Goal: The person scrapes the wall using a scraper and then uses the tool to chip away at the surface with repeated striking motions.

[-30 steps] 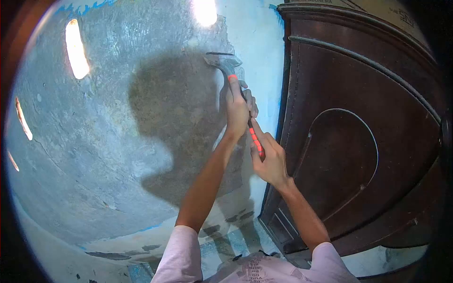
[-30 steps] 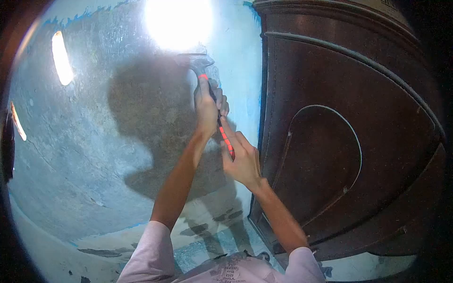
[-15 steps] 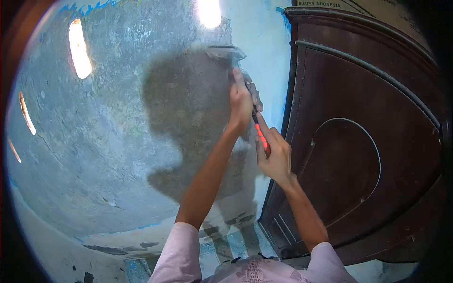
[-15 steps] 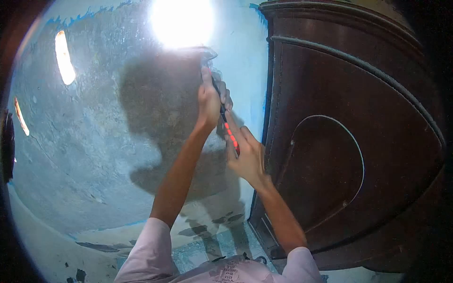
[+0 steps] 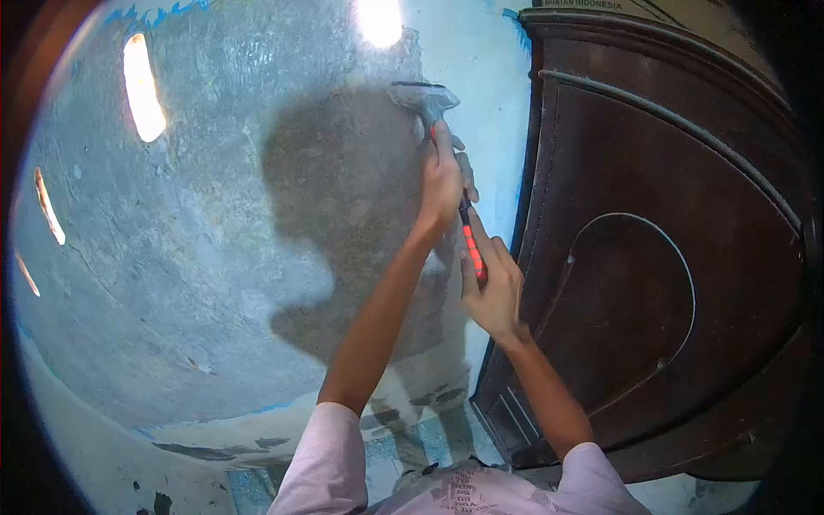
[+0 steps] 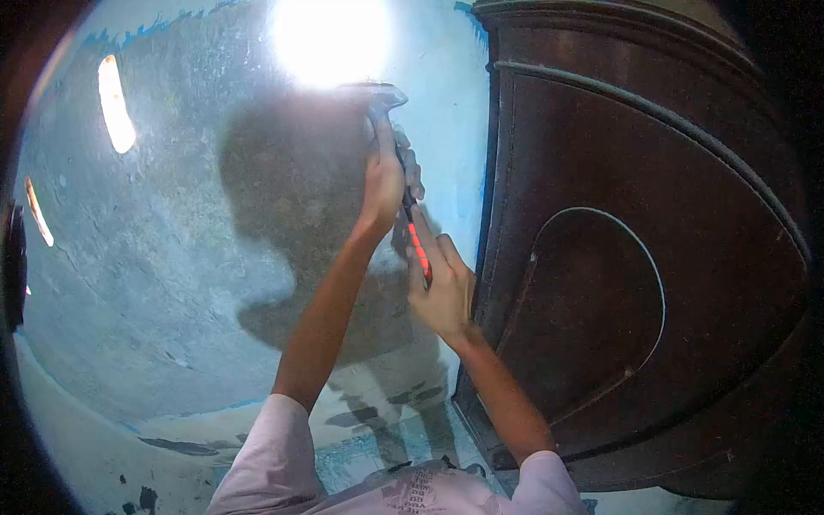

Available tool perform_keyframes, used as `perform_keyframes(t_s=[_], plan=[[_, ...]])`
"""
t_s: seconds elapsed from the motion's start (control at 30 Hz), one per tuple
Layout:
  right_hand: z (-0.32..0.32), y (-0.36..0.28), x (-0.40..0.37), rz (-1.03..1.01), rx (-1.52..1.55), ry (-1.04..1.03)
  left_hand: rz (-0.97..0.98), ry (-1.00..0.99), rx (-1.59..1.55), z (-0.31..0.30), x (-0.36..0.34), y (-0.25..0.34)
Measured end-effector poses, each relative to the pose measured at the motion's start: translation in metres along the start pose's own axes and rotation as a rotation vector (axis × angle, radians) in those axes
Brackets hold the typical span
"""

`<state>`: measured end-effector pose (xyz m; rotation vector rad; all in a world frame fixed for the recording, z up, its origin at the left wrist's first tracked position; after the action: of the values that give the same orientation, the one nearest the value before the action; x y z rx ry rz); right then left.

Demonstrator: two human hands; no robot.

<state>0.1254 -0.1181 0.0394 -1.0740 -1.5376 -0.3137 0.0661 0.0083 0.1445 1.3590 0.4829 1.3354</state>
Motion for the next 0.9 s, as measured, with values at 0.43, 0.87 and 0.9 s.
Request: perform_keyframes(t_s=[0.43, 0.87, 0.9], plan=[[0.000, -0.019, -0.010, 0.129, 0.005, 0.020, -0.051, -0.035, -0.023, 0.013, -0.020, -0.009], [-0.011, -0.010, -0.020, 0.102, -0.096, -0.029, -0.033, 0.029, -0.031, 0.027, -0.027, -0.010], [-0.010, -0.011, -0.021, 0.118, -0.060, -0.024, -0.031, 0.028, -0.031, 0.028, -0.028, -0.010]])
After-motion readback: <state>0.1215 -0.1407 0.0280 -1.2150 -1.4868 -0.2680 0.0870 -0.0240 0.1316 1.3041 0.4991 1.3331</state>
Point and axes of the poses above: each hand's wrist, its own x-axis towards the middle knuckle, its own z-axis out of the palm, y = z × x, the point moved 2 cm from there along x, towards the middle knuckle, and after that the axes turned 8 degrees about -z, right-handed, at the moved point
